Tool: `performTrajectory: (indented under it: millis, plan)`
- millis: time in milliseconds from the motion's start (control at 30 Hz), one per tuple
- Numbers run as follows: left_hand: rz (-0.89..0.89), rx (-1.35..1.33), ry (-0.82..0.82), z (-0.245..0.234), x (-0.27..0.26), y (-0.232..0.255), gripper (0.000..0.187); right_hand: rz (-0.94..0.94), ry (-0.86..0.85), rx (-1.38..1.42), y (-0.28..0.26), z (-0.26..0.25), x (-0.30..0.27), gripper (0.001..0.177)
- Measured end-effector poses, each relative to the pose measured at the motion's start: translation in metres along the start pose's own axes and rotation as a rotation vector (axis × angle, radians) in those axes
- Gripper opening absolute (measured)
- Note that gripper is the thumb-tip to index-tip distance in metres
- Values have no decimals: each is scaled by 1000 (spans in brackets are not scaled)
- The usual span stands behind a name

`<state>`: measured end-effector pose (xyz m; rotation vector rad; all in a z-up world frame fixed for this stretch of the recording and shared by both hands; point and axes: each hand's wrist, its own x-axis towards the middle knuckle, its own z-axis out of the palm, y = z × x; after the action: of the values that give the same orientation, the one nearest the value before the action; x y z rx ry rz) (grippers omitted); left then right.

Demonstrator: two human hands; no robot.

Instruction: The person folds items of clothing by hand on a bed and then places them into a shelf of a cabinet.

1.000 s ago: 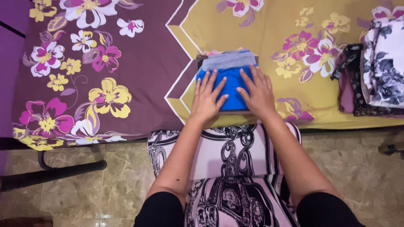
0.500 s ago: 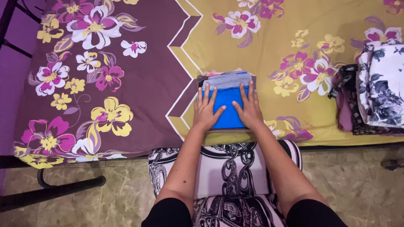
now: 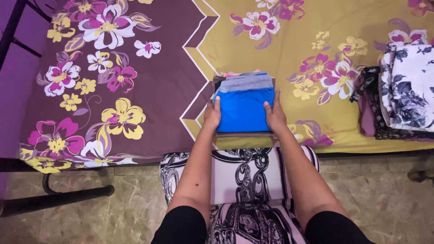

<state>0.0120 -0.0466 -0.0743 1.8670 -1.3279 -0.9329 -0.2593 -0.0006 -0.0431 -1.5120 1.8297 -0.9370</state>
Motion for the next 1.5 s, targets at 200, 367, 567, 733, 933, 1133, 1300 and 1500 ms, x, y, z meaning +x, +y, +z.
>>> performTrajectory:
  millis: [200,367,567,733,933,1133,1300,1500]
  plan:
    - [-190,33,-116,-9,11,0,99,94,-23,68,22,1,12,86]
    - [-297,-129,-208,-19,4,13,97,294,-153,239,0,-11,9,72]
    - [-346,-363,-242,-22,-3,19,90,554,-300,595,-20,-21,6,67]
    - [-319,-438,-221,-30,-11,31,88,551,-311,693,-20,-21,12,70]
    - [-416,-705,-392,-45,-20,53,83,576,-308,708,-40,-32,12,74]
    - [-256,-441,-251,-43,-23,55,83,474,-252,584,-41,-27,16,78]
    - [-168,-541,-196,-45,-32,69,76,308,-175,565,-34,-25,24,68]
    - [-121,-530,-148,-61,-32,100,74,175,-125,518,-39,-30,44,69]
